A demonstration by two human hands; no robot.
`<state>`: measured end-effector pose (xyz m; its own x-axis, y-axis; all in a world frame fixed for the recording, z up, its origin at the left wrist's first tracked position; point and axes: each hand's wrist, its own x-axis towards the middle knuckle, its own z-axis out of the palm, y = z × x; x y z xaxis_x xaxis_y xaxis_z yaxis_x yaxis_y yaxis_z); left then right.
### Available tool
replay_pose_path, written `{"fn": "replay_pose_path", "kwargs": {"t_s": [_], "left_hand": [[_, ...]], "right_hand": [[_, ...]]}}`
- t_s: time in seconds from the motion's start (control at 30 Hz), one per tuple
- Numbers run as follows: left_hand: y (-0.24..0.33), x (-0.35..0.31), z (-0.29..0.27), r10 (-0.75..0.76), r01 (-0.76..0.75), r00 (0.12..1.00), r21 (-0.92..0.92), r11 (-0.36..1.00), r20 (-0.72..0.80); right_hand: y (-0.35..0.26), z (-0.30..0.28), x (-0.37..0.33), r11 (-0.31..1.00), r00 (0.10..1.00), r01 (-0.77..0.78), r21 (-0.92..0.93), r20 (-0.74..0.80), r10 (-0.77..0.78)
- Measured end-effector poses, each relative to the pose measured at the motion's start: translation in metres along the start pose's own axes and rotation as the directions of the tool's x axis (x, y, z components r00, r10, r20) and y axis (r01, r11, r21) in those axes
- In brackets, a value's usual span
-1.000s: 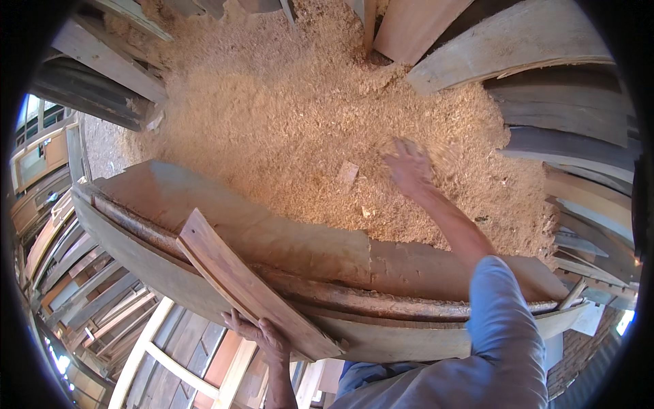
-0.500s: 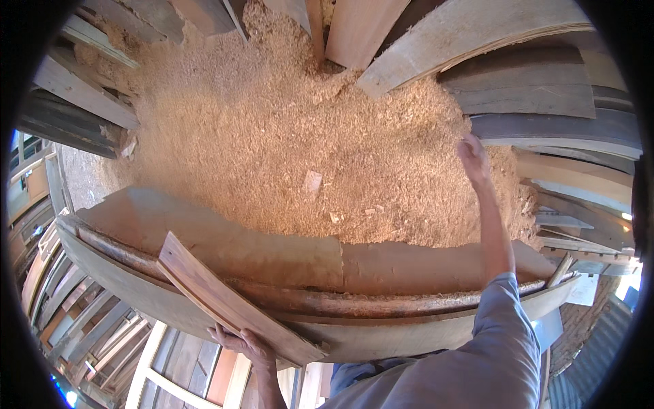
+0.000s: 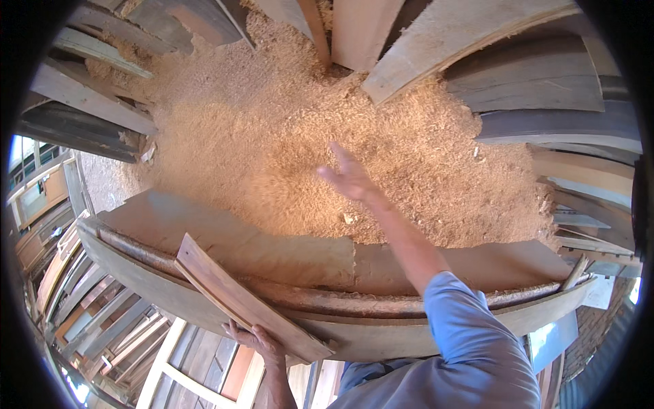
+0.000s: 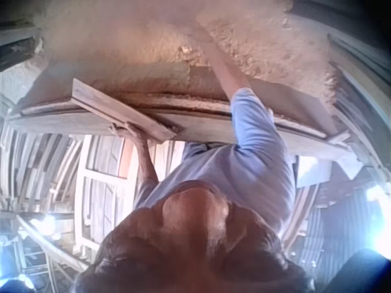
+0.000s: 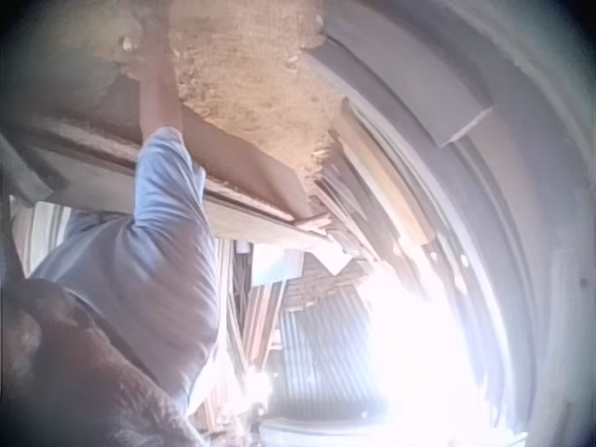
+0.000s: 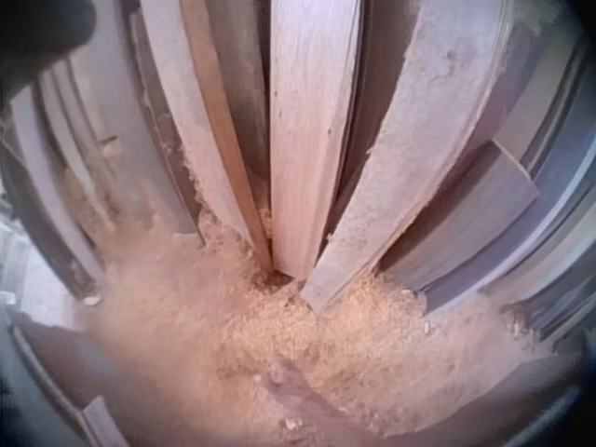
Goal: The person moves wood shavings, shifts several planks and boards of different sizes, and moves a bucket and small panels by hand in a wood workshop environment.
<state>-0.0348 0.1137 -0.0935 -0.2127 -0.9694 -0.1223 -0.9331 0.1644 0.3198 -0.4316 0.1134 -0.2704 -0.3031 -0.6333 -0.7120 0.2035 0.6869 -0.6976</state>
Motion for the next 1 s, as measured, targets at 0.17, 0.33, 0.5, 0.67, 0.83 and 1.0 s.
{"fn": "replay_pose_path", "kwargs": {"t_s": [0.17,0.33,0.5,0.67,0.83,1.0], "left_hand": [[-0.002,0.002,0.003,-0.045,0.045,0.999,0.015,0.999,-0.019],[0.011,0.005,0.002,-0.05,0.048,0.998,-0.048,0.998,-0.03],[0.009,0.004,-0.006,-0.082,0.081,0.996,-0.053,0.995,-0.033],[0.013,0.006,-0.005,-0.093,0.094,0.995,-0.038,0.995,0.033],[0.006,0.011,0.001,-0.094,0.097,0.995,-0.094,0.991,0.03],[0.012,0.006,0.002,-0.132,0.137,0.99,-0.141,0.981,0.045]], "right_hand": [[0.174,-0.088,-0.031,0.819,0.728,-0.198,-0.538,-0.64,-0.245],[0.274,-0.075,-0.06,0.637,0.715,-0.623,-0.455,-0.662,0.226],[0.238,-0.023,-0.043,0.766,0.767,-0.594,-0.246,-0.46,0.447],[0.266,0.037,0.005,0.941,0.949,-0.314,-0.13,-0.035,0.312],[0.166,0.121,0.056,0.936,0.936,-0.339,0.094,0.135,0.325],[0.016,0.212,0.086,0.99,0.958,-0.135,0.032,0.259,0.122]]}}
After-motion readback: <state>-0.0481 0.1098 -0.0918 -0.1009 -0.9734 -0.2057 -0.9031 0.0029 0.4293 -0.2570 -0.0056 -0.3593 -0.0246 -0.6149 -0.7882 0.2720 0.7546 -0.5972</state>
